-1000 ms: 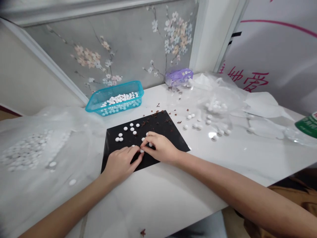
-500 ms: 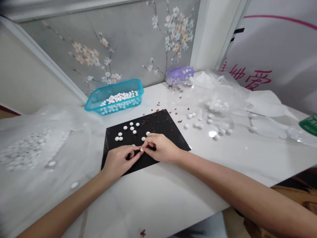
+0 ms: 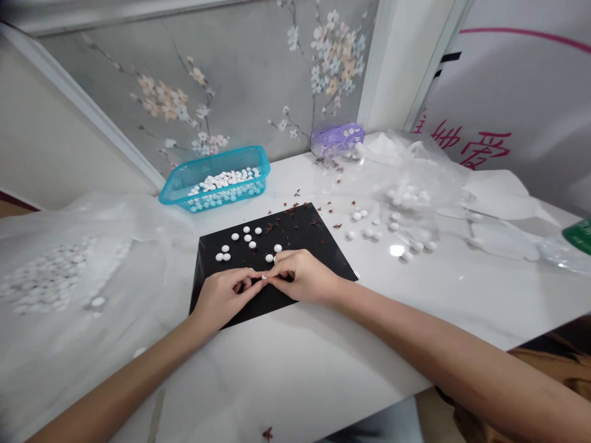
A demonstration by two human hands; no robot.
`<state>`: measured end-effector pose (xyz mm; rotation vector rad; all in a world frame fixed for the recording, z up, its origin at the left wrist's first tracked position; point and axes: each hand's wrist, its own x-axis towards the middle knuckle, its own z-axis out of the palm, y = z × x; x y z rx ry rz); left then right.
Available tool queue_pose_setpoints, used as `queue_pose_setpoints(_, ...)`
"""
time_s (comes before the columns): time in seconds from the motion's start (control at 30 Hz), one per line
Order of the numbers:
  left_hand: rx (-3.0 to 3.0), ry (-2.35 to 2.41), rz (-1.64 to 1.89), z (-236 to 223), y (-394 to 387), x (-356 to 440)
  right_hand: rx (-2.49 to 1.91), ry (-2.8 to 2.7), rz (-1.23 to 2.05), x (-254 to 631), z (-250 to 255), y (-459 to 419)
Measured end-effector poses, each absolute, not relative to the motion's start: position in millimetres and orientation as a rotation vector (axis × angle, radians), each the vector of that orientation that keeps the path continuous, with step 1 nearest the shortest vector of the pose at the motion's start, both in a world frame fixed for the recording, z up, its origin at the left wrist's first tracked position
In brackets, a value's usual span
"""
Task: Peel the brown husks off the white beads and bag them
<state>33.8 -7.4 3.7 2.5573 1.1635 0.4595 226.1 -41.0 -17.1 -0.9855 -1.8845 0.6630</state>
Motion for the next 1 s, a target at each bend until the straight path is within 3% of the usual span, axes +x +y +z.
queue_pose_setpoints(0.47,2.54,1.196,0.418,4.1,-7.9,33.9,-1.065,-2.031,0.65,221.9,-3.9,-42.2)
queue_pose_setpoints(0.7,2.604,1.285,0.26,26.2,-7.6,32.5,-1.162,-2.225,0.419,221.7,-0.2,-45.7)
queue_pose_setpoints(0.87,2.632,1.699,0.223,56.2,-28.6,-19.5,-1.223,-2.286,0.244,221.8,-9.3,-46.5)
queue_pose_setpoints(1.0,2.264,2.144,0.117,43.8,-49.2,-89.6,-1.264,-2.27,0.187,217.8,-13.9,-45.4)
